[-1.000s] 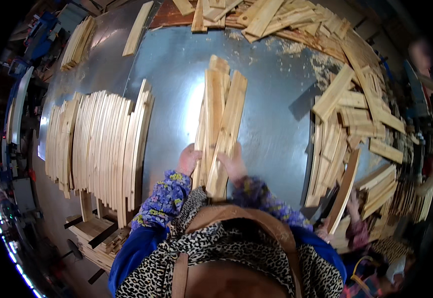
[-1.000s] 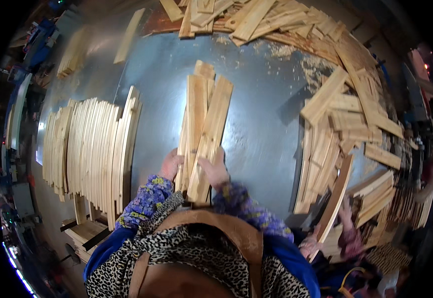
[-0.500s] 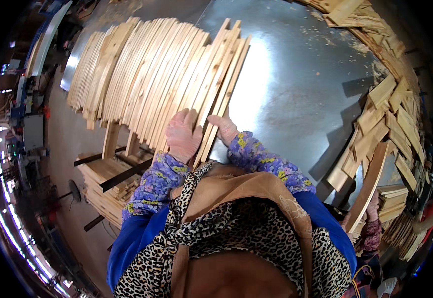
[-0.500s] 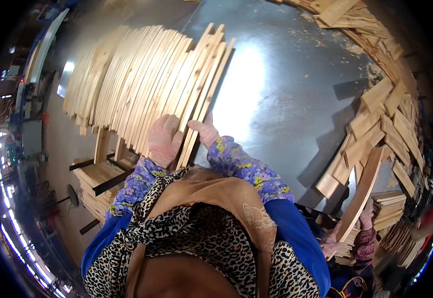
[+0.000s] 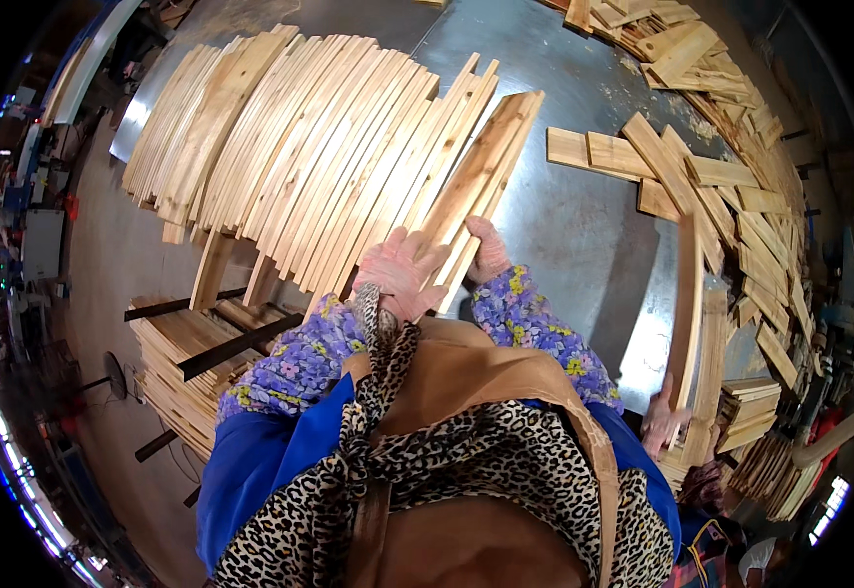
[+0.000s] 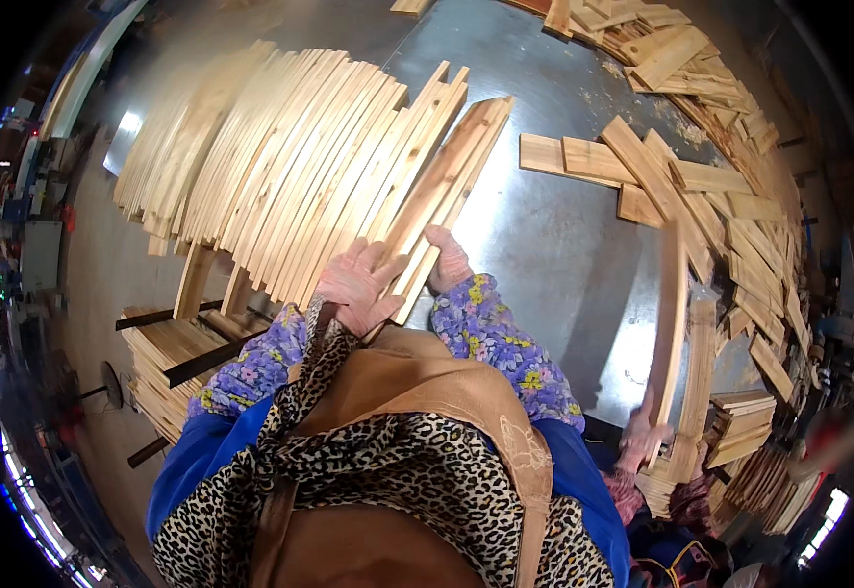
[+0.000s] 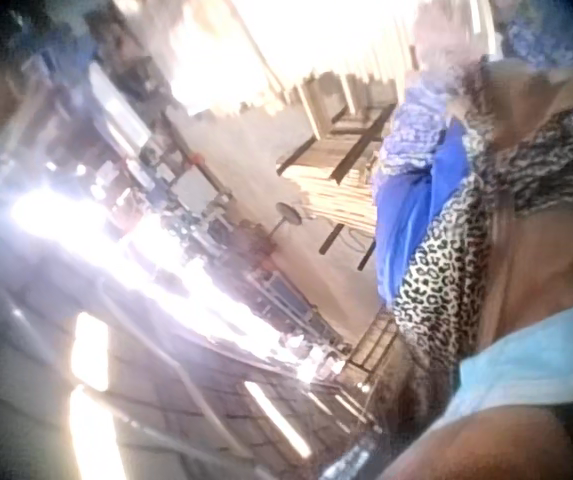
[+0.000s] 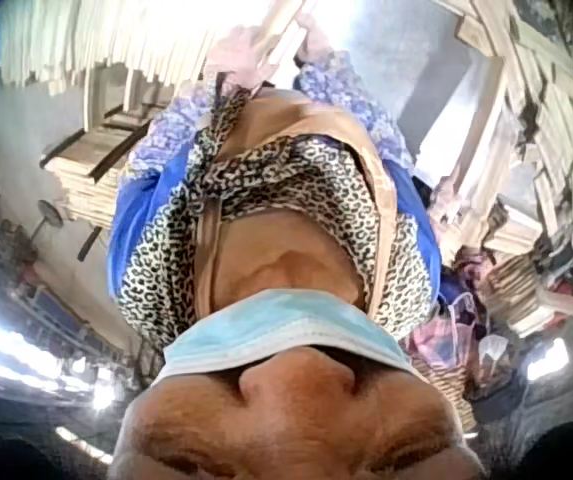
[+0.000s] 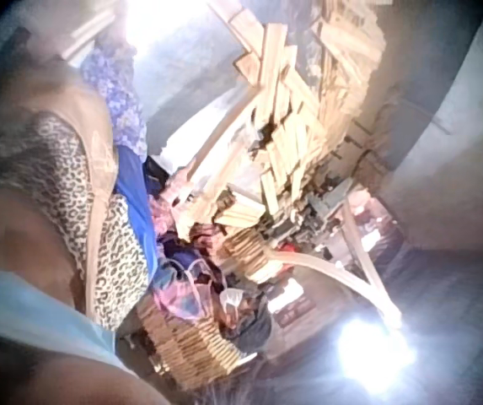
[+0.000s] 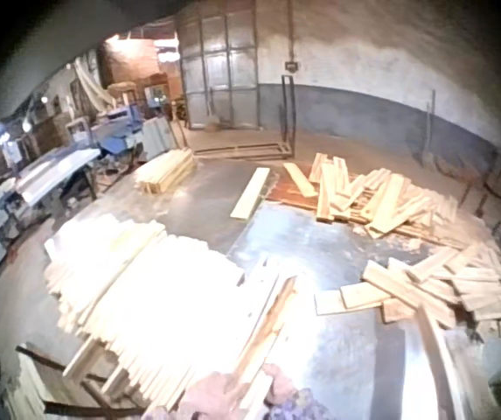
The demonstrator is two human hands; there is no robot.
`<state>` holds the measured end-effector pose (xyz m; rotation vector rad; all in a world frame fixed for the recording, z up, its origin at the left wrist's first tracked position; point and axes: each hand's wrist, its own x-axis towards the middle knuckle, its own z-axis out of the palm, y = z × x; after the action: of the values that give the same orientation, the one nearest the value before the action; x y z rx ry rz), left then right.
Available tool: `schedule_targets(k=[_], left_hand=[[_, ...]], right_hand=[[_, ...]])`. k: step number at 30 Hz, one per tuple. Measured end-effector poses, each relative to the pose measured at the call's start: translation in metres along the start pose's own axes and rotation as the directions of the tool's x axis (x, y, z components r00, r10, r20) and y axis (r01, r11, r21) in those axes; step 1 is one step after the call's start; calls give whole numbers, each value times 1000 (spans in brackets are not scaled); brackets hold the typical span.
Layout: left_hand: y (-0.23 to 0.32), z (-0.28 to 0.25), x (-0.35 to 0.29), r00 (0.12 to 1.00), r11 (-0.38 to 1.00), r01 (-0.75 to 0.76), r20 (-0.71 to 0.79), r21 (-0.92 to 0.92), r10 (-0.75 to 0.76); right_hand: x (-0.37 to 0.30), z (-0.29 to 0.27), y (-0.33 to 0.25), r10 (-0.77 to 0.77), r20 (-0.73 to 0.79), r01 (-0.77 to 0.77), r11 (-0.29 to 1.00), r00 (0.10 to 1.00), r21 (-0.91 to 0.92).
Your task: The person sorts wooden planks on a metal table, picking up pieces from a large pile and arranging them into neat stacks. The person handles the wood by hand, repeatedly moving planks from the disorganized pile to a growing stack on the left side of the table.
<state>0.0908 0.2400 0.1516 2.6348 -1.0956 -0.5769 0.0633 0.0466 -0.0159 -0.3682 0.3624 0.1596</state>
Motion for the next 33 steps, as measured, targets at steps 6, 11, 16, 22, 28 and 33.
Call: schedule_targets(k=[6, 11, 16, 22, 28, 33], left_hand=[[4, 6, 0, 938, 915, 325, 208, -240, -278], [-19, 22, -23, 982, 983, 168, -97, 73, -161], [4, -7, -3, 987, 834, 102, -53, -542, -154], [38, 1, 49, 987, 925, 53, -120, -375, -105], [23, -4, 48, 956, 802, 290, 199, -521, -217], [-1, 61, 70, 894, 335, 410, 301, -848, -333]], right_hand=[[-5, 24, -2, 5, -282, -44, 990, 959, -132], [19, 16, 9, 44, -320, -131, 958, 946, -256], [10, 16, -11, -99, -343, 25, 977, 934, -212], [20, -8, -48, 222, -158, -234, 970, 962, -67], [11, -6, -7, 67, -265, -136, 958, 962, -251], [4, -12, -39, 10, -257, -92, 947, 966, -307]])
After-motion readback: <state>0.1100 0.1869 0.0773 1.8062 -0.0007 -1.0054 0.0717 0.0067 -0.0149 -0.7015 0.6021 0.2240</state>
